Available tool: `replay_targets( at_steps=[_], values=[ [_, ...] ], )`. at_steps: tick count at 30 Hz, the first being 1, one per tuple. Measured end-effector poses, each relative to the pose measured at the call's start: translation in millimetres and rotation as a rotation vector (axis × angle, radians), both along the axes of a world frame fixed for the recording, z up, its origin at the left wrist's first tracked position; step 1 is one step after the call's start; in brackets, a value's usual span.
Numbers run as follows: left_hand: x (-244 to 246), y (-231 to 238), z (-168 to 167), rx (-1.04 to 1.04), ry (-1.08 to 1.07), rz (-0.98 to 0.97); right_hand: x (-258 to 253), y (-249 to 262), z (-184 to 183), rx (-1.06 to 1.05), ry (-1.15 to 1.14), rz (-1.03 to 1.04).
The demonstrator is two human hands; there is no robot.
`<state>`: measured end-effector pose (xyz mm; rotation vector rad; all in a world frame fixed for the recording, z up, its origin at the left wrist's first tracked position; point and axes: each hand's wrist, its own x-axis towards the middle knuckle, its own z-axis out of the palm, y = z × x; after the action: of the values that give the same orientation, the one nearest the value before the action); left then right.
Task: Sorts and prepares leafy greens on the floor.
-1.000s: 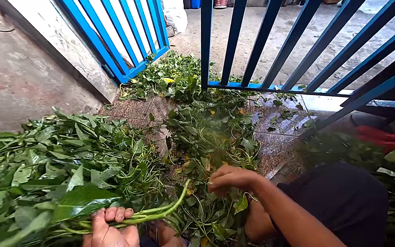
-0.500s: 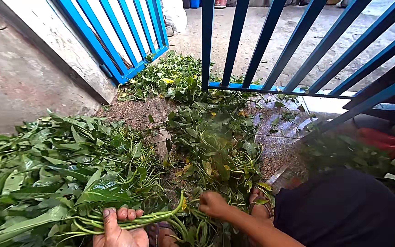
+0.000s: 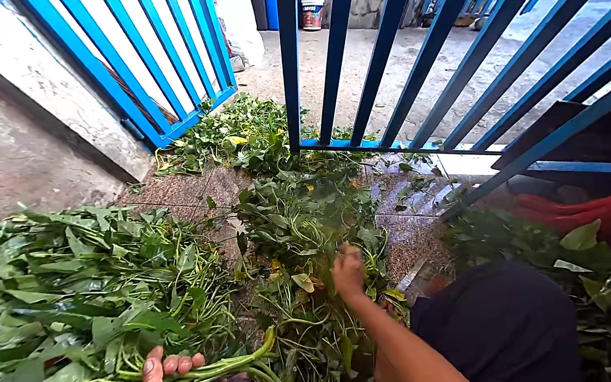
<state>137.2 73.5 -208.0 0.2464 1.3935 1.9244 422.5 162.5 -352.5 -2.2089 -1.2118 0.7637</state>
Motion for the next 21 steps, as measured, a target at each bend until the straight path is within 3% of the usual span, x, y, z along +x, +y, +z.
replay_targets(
  at_steps=[3, 5, 8, 11, 17, 21],
  values=[
    [3.6, 2.5, -0.2, -0.014, -0.084, -0.055, 60.8, 27.9, -14.8, -0.154, -0.038, -0.465],
    [10.4, 4.6, 2.7, -0.033, -0.118, -0.06, 81.7, 39.2, -25.2, -0.243, -0.135, -0.518],
    [20.8, 9.9, 5.4, -0.062, -0.15, -0.053, 78.0, 50.1, -26.4, -0.089, -0.259, -0.226],
    [23.0, 14.0, -0.9, -0.074, -0.144, -0.072, 52.1, 69.3, -26.2, 0.07, -0.242, 0.065],
    [24.1, 14.9, -6.6, -0.053, -0.165, -0.182, -10.2, 97.0, -37.7, -0.395, -0.167, 0.309],
    [26.0, 12.0, -8.2, -0.058, -0.168, -0.223, -29.5, 108.6, -48.7, -0.447, -0.325, 0.411]
  ],
)
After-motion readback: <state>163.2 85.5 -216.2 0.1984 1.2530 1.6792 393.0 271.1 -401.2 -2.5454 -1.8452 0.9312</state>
